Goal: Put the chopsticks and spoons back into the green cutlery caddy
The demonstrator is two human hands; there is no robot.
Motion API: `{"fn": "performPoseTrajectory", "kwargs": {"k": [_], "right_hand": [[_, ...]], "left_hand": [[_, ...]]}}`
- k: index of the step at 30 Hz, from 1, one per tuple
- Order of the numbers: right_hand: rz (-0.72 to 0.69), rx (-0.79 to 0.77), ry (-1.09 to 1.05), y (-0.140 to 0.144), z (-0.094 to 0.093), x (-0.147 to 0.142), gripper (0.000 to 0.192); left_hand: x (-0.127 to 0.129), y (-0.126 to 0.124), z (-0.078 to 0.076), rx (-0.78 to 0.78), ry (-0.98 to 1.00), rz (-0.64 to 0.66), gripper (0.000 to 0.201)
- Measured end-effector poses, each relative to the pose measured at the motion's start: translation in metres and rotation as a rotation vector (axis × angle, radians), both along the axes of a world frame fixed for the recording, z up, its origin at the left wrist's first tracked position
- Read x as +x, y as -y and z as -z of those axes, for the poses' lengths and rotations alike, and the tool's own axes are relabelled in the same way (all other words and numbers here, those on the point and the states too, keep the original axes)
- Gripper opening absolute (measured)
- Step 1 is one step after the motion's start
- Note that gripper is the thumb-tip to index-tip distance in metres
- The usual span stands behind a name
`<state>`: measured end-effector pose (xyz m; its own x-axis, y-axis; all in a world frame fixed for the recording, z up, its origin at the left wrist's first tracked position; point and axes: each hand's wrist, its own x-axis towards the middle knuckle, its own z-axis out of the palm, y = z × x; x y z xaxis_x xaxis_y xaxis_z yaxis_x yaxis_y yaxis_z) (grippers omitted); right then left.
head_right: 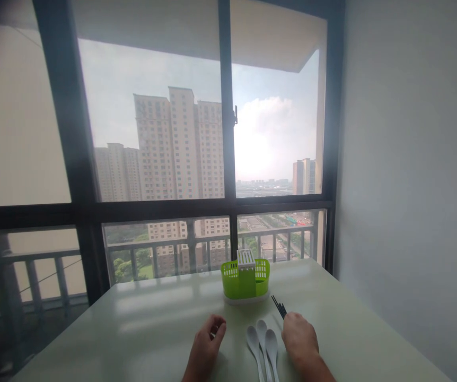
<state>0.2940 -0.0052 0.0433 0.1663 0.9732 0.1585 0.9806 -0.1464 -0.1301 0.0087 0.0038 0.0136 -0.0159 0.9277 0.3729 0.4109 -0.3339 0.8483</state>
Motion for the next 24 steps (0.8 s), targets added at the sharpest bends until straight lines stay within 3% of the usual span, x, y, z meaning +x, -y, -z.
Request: {"fn": "performPoseTrajectory", "kwargs": {"k": [4, 8, 12, 15, 18, 24], "right_hand": [[-0.087, 0.147, -0.182, 0.002, -0.022, -0.014, 0.012], [-0.380, 0.233, -0.651, 0.006, -0.046, -0.061, 0.013], [-0.515, 0.256, -1.036, 0.004, -0.041, -0.104, 0.015], [-0.541, 0.283, -1.055, 0.002, -0.028, -0.118, 0.011], [-0.581, 0.269, -1.037, 0.003, -0.027, -0.120, 0.013], [-0.640, 0.298, -1.051, 0.005, -0.059, -0.118, 0.027]], "left_hand": [[0.003, 0.002, -0.001, -0.060, 0.054, 0.123, 0.041], [0.007, 0.005, 0.000, -0.154, 0.202, 0.311, 0.053], [0.008, 0.006, 0.001, -0.215, 0.290, 0.461, 0.060], [0.009, 0.005, 0.003, -0.254, 0.275, 0.427, 0.049], [0.008, 0.004, 0.005, -0.276, 0.226, 0.328, 0.037], [0.009, 0.002, 0.005, -0.276, 0.131, 0.185, 0.031]]}}
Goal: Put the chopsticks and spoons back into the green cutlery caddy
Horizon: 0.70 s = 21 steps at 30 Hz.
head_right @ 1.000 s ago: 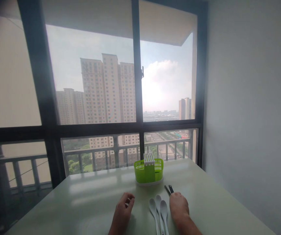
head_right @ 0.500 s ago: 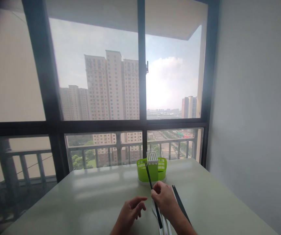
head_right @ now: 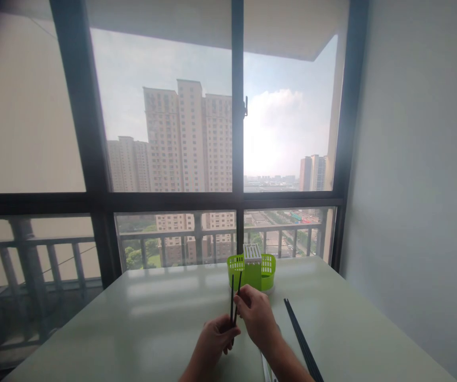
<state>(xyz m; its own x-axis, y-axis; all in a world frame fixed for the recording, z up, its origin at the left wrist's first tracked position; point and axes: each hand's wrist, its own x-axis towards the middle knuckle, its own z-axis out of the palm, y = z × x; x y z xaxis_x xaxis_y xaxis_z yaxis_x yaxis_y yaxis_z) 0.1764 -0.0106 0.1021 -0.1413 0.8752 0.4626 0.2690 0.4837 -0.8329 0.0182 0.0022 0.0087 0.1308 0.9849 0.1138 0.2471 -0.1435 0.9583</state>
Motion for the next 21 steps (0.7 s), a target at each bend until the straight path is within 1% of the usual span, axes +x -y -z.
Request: {"fn": "performPoseTrajectory", "kwargs": {"k": [2, 4, 9, 13, 15, 18, 21], "right_hand": [[-0.005, 0.052, 0.070, 0.000, -0.007, -0.001, 0.022], [-0.017, 0.084, 0.119, -0.002, -0.009, -0.003, 0.017], [0.029, 0.063, 0.122, -0.008, 0.002, -0.005, 0.019], [0.018, 0.017, 0.076, -0.011, 0.006, -0.002, 0.025], [-0.004, -0.006, 0.065, -0.011, 0.003, 0.001, 0.027], [-0.039, -0.041, 0.061, -0.012, -0.005, 0.006, 0.027], [-0.043, -0.060, -0.048, -0.018, -0.018, 0.011, 0.029]], "left_hand": [[0.000, 0.000, 0.000, -0.002, -0.015, 0.003, 0.033], [0.000, -0.001, 0.000, 0.000, -0.030, 0.012, 0.034], [-0.002, 0.002, -0.001, 0.005, -0.097, 0.016, 0.028], [-0.004, 0.003, 0.000, 0.050, -0.132, 0.021, 0.021], [-0.005, 0.003, 0.002, 0.072, -0.105, 0.056, 0.017], [-0.004, 0.001, 0.006, 0.066, -0.064, 0.088, 0.015], [-0.002, 0.001, 0.005, 0.055, -0.032, 0.085, 0.014]]}}
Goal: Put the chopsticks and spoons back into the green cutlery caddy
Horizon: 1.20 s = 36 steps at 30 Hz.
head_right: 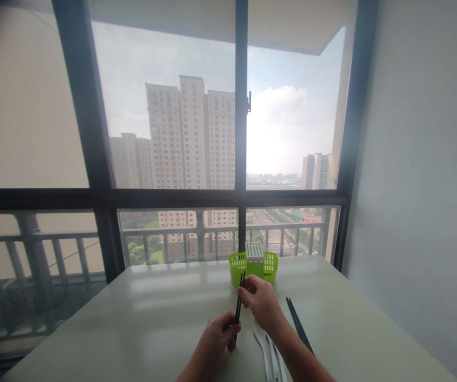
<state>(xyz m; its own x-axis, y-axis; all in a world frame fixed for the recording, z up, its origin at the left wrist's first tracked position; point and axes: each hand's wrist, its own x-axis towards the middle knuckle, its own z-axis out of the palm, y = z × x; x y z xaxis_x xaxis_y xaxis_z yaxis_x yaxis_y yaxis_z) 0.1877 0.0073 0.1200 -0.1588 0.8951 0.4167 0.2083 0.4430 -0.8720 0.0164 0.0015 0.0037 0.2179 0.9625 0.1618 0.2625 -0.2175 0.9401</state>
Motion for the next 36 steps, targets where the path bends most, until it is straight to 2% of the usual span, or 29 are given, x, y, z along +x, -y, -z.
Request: {"fn": "performPoseTrajectory", "kwargs": {"k": [3, 12, 19, 22, 24, 26, 28, 32, 34, 36], "right_hand": [[0.022, 0.001, -0.079, -0.008, -0.015, 0.004, 0.035], [0.004, -0.010, 0.094, -0.009, -0.046, 0.001, 0.023], [0.032, 0.005, 0.132, -0.010, -0.048, -0.003, 0.023], [0.011, -0.010, 0.141, -0.017, -0.046, -0.005, 0.023], [0.012, -0.024, 0.144, -0.027, -0.051, -0.004, 0.023], [0.036, -0.002, 0.135, -0.040, -0.064, 0.001, 0.025], [0.074, 0.060, 0.112, -0.059, -0.086, 0.010, 0.030], [0.219, 0.191, 0.080, -0.102, -0.133, 0.027, 0.036], [0.300, 0.216, 0.086, -0.121, -0.147, 0.029, 0.037], [0.366, 0.222, 0.114, -0.137, -0.149, 0.025, 0.034]], "left_hand": [[0.001, 0.001, -0.003, -0.025, 0.025, 0.000, 0.017], [0.003, -0.001, 0.005, 0.002, 0.033, -0.004, 0.017], [0.006, 0.002, -0.001, 0.007, -0.002, -0.019, 0.019], [0.006, 0.007, -0.004, 0.006, -0.048, -0.024, 0.018], [0.006, 0.011, -0.006, 0.065, -0.084, -0.066, 0.020], [0.004, 0.014, -0.008, 0.166, -0.111, -0.167, 0.030], [0.002, 0.016, -0.010, 0.225, -0.128, -0.285, 0.039], [-0.002, 0.014, -0.011, 0.196, -0.131, -0.434, 0.043], [-0.003, 0.012, -0.009, 0.184, -0.127, -0.459, 0.043], [-0.002, 0.011, -0.008, 0.174, -0.130, -0.457, 0.041]]}}
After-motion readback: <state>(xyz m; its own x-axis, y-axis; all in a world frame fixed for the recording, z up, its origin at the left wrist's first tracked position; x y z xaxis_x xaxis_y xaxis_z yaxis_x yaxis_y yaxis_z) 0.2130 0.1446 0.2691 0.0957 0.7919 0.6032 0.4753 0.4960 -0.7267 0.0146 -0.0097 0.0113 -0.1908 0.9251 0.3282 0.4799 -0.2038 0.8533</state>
